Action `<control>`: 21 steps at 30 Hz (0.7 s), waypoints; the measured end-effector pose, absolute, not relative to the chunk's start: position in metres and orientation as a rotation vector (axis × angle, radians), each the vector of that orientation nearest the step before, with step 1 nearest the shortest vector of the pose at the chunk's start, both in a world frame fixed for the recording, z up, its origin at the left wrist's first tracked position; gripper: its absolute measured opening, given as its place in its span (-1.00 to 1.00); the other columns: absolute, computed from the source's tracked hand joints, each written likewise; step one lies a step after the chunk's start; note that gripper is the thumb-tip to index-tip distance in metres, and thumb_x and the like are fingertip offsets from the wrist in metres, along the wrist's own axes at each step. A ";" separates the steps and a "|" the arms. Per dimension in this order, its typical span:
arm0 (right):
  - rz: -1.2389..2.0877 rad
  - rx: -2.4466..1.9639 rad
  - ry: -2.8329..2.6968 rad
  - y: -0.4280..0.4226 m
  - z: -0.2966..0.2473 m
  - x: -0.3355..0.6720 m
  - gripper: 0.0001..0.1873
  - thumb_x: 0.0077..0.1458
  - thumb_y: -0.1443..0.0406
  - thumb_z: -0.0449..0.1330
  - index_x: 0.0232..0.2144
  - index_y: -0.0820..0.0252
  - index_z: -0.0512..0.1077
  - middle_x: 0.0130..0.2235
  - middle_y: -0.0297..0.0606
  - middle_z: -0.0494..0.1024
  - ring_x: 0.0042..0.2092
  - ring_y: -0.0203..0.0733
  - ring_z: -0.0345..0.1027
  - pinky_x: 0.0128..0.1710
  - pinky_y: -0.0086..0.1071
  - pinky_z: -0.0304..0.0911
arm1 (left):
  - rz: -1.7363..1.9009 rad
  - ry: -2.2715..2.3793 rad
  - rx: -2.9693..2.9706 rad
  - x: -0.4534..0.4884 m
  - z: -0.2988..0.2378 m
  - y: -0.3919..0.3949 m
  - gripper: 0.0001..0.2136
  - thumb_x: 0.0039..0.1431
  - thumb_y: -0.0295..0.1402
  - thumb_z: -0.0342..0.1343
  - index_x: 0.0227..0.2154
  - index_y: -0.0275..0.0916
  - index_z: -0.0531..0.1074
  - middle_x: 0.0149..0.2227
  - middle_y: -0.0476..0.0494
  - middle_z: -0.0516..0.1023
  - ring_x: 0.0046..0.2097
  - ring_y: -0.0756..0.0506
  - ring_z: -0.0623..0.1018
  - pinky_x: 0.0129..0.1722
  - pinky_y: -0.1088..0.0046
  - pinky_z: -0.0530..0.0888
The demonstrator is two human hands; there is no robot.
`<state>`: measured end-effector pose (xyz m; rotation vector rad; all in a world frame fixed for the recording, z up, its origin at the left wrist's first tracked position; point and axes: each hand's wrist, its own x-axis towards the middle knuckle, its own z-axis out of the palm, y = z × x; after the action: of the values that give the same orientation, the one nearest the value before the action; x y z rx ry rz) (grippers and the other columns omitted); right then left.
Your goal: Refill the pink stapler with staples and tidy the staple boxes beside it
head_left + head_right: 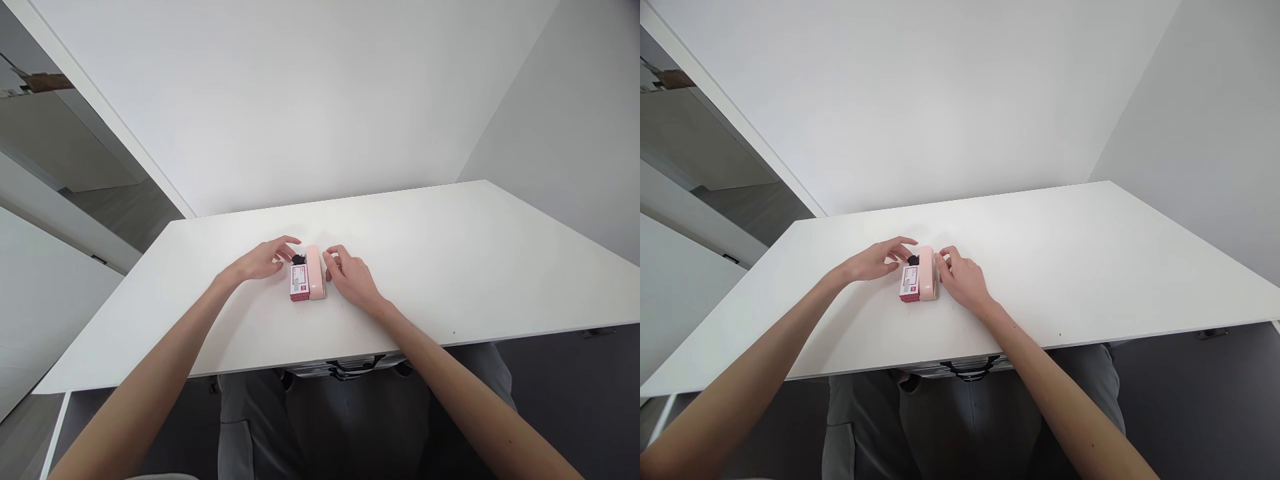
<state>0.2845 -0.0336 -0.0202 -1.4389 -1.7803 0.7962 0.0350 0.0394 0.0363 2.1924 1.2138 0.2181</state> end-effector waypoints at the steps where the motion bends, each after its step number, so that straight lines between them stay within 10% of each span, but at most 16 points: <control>1: 0.794 -1.434 -1.782 -0.033 -0.021 0.285 -0.65 0.47 0.02 -0.14 -0.03 0.02 0.32 -0.36 -0.40 0.64 -0.27 -0.13 0.51 -0.22 -0.28 0.22 | 0.216 1.199 2.205 0.035 0.036 0.038 -0.38 0.08 -0.39 0.03 0.27 -0.03 0.28 0.06 -0.14 0.64 0.08 -0.18 0.60 0.04 0.20 0.52; 14: 0.740 -1.378 -1.597 -0.040 -0.022 0.289 -0.66 0.45 0.04 -0.09 -0.09 0.06 0.37 -0.28 -0.34 0.62 -0.38 -0.19 0.43 -0.32 -0.30 0.26 | 0.704 1.727 2.157 -0.025 -0.004 0.020 -0.63 0.31 -0.16 -0.06 0.07 -0.13 0.45 0.17 -0.21 0.54 0.19 -0.29 0.46 0.17 0.06 0.41; 21: 0.279 -1.011 -1.796 -0.104 0.005 0.239 -0.77 0.38 0.33 -0.01 -0.07 0.16 0.43 -0.12 -0.09 0.60 -0.08 -0.08 0.48 -0.04 -0.19 0.40 | 1.027 1.915 1.784 -0.074 -0.014 0.007 -0.64 0.27 -0.09 0.05 0.01 -0.13 0.50 0.13 -0.23 0.58 0.16 -0.29 0.51 0.19 0.08 0.39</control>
<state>0.2395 -0.1044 0.0046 -1.0114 -1.7958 0.2793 -0.0744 0.0066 -0.0144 1.7840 1.9151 1.0272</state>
